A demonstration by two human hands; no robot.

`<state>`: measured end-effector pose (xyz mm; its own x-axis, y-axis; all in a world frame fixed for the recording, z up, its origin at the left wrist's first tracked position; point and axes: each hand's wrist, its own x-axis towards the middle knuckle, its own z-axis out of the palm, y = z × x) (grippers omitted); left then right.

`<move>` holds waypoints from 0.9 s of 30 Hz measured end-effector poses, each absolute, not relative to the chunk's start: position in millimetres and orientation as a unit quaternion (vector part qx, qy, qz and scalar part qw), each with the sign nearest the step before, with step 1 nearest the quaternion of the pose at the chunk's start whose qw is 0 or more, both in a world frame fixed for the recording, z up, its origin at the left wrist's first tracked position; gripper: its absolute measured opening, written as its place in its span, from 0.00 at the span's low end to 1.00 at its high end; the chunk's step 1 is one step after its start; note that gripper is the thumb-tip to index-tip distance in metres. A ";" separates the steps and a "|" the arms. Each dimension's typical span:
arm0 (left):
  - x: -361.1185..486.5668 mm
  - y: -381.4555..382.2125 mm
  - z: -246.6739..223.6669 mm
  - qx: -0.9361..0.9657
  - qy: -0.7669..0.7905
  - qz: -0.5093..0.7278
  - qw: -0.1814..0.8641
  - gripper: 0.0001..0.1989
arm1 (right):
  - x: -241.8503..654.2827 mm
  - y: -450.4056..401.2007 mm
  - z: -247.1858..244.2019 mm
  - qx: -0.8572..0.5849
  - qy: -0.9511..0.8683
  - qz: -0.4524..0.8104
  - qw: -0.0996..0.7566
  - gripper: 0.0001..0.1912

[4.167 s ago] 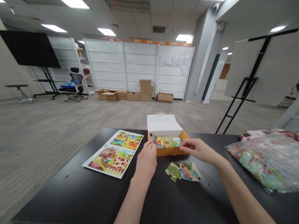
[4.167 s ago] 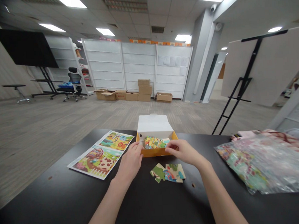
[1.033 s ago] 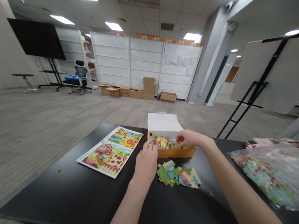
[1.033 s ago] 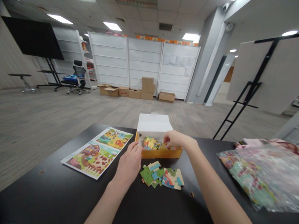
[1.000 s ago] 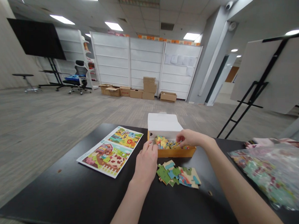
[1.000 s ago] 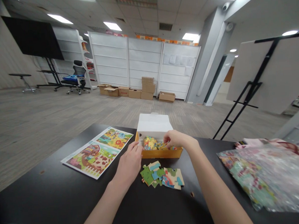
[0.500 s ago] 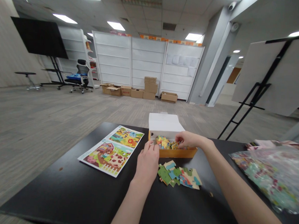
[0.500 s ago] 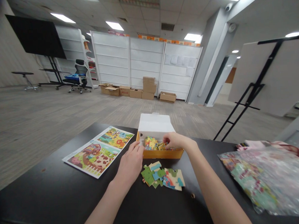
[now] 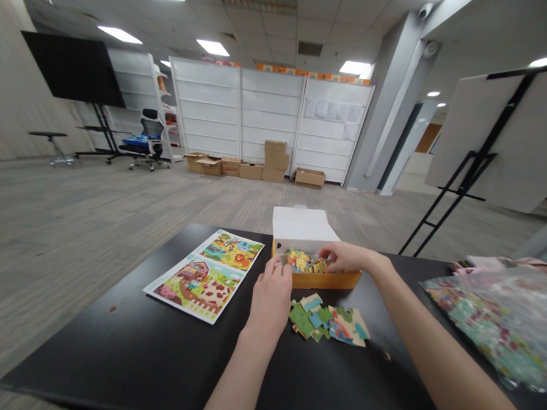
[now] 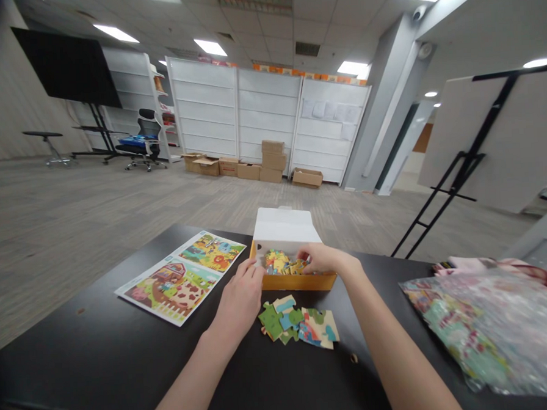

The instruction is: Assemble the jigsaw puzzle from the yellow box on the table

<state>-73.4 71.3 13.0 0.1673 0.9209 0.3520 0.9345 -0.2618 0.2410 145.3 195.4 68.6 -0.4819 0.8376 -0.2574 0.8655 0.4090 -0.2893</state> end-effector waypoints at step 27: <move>-90.9 82.0 9.1 -0.759 -0.566 -0.310 -0.086 0.14 | 97.9 135.5 108.7 0.351 0.879 -0.308 0.098 0.20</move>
